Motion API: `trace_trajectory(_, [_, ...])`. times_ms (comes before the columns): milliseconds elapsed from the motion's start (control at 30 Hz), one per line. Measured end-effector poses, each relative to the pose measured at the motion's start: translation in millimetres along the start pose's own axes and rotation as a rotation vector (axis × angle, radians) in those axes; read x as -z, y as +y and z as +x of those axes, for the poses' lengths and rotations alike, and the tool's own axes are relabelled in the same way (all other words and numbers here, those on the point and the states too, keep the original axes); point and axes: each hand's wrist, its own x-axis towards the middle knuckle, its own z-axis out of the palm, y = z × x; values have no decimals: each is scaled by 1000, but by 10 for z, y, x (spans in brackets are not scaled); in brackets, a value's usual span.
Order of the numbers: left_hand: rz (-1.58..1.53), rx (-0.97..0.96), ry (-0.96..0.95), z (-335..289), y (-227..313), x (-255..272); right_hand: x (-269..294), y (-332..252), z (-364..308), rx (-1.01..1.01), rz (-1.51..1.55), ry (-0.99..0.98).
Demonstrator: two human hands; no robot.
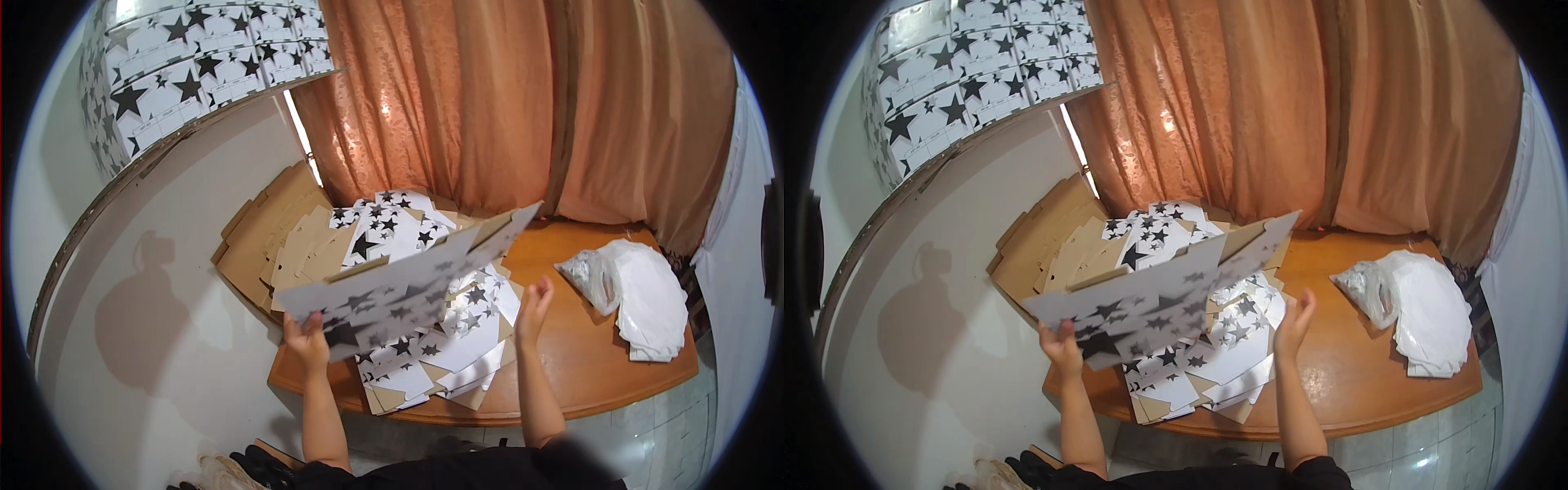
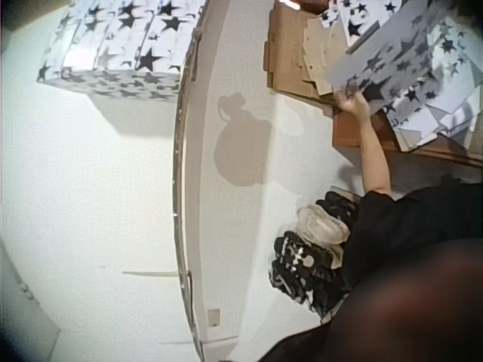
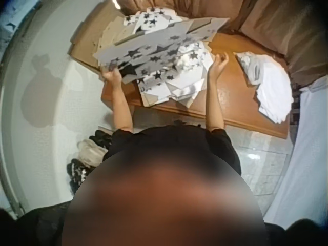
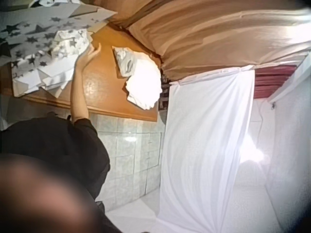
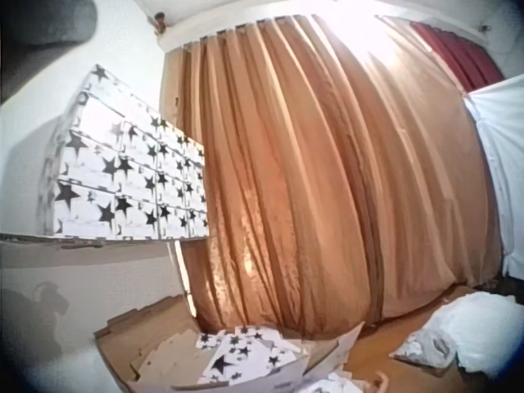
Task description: Assemble cardboard shoeboxes, line them with tissue paper, and stack them on a shelf.
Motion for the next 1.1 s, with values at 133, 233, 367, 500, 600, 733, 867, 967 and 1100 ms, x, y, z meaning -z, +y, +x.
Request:
trace_trajectory(133, [-56, 130, -70, -268, 56, 266, 228, -151, 184, -53, 14, 106])
trace_trajectory(233, [-141, 194, -134, -537, -26, 336, 537, -133, 111, -365, 289, -95])
trace_trajectory(367, [-164, 385, -111, -878, -27, 245, 1010, -44, -64, -517, 373, -53])
trace_trajectory(500, [-251, 457, -200, -1068, -100, 97, 1571, 209, 37, -477, 358, -27])
trace_trajectory(600, [-329, 543, -311, -1032, 131, -226, 1825, 214, 227, -456, 392, -128])
trace_trajectory(733, [-407, 521, -326, -1143, 211, -669, 2035, 218, 507, -495, 325, -135])
trace_trajectory(867, [-280, 608, -491, -1572, 121, -1081, 2165, -69, 874, -528, 279, -209])
trace_trajectory(967, [-747, 617, -502, -1874, 38, -1620, 2512, 287, 1199, -276, 246, -226])
trace_trajectory(1100, [-1097, 926, 56, -2238, -194, -2253, 2624, 313, 1421, -534, 427, -249])
